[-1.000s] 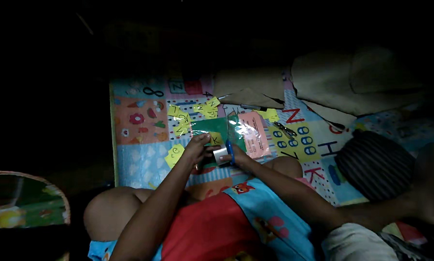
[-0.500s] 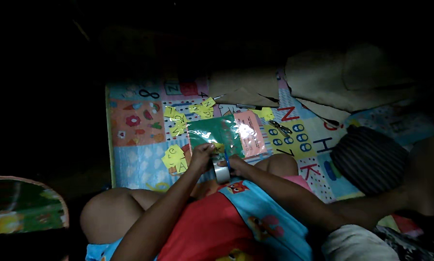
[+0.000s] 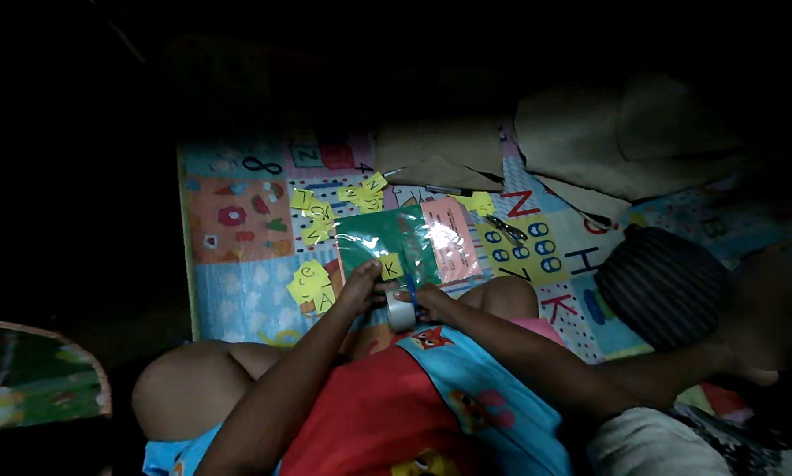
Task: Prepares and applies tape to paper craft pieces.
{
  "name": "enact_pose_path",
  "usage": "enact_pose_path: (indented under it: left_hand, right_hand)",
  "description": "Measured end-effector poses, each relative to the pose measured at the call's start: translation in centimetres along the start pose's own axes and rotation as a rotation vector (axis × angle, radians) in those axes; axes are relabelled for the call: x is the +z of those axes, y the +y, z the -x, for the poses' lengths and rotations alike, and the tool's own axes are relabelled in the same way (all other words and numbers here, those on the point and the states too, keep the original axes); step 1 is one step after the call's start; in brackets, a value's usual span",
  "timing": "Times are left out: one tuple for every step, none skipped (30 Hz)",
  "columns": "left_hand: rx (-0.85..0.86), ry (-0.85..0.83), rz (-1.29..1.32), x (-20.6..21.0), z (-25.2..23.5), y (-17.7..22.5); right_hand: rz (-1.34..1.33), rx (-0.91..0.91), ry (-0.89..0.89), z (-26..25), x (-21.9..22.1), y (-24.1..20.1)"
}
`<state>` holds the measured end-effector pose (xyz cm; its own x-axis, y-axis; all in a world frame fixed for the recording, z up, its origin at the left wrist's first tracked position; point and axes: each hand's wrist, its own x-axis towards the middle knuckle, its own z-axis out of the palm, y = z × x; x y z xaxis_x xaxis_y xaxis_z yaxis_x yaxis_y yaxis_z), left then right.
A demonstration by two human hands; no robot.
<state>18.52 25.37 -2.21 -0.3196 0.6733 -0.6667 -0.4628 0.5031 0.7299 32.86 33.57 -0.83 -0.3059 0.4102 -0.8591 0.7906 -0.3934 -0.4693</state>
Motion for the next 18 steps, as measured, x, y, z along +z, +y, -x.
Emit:
enact_pose_path:
  left_hand:
    - [0.005,-0.009,0.007,0.0,-0.1,-0.1]
    - [0.026,-0.016,0.018,0.0,0.0,-0.1]
    - [0.066,-0.015,0.011,0.1,0.0,-0.1]
    - [0.102,-0.015,0.000,0.1,-0.1,-0.1]
    - [0.139,-0.006,-0.023,0.2,-0.2,-0.2]
    - [0.176,0.007,-0.065,0.2,-0.4,-0.3]
    - [0.212,0.023,-0.112,0.2,-0.3,-0.4]
    - [0.258,0.041,-0.158,0.2,-0.3,-0.3]
    - [0.302,0.055,-0.187,0.0,-0.2,-0.2]
    - [0.336,0.068,-0.204,-0.1,-0.2,-0.2]
    - [0.346,0.077,-0.201,-0.1,-0.1,-0.1]
    - [0.346,0.085,-0.186,-0.1,-0.2,-0.2]
    - [0.336,0.093,-0.163,-0.1,-0.3,-0.4]
    - [0.306,0.094,-0.135,0.0,-0.5,-0.5]
    - [0.250,0.083,-0.101,0.1,-0.6,-0.6]
    - [0.195,0.064,-0.070,0.0,-0.8,-0.7]
    - [0.155,0.042,-0.049,-0.1,-1.0,-0.9]
    - [0.135,0.016,-0.036,-0.2,-1.2,-1.1]
  right_hand:
    - [-0.004,-0.006,0.010,-0.1,0.0,0.0]
    - [-0.007,-0.012,0.020,-0.1,0.0,0.0]
    - [-0.002,-0.024,0.031,0.0,0.0,0.0]
    - [0.000,-0.032,0.033,0.2,0.0,-0.1]
    - [0.006,-0.040,0.033,0.2,0.0,-0.1]
    - [0.008,-0.047,0.030,0.2,0.0,0.0]
    - [0.005,-0.060,0.029,0.1,0.0,0.1]
    - [0.006,-0.077,0.032,-0.1,0.1,0.2]
    - [0.014,-0.098,0.036,-0.1,0.1,0.3]
    - [0.032,-0.126,0.041,-0.1,0.1,0.3]
    - [0.055,-0.146,0.047,0.0,0.1,0.2]
    - [0.074,-0.157,0.052,-0.1,0.0,0.2]
    - [0.087,-0.161,0.057,-0.1,0.1,0.2]
    - [0.088,-0.162,0.058,-0.2,0.1,0.2]
    - [0.084,-0.162,0.059,-0.4,0.1,0.2]
    - [0.080,-0.160,0.059,-0.5,0.1,0.3]
    - [0.077,-0.160,0.057,-0.5,0.1,0.3]
    - [0.075,-0.160,0.055,-0.5,0.1,0.3]
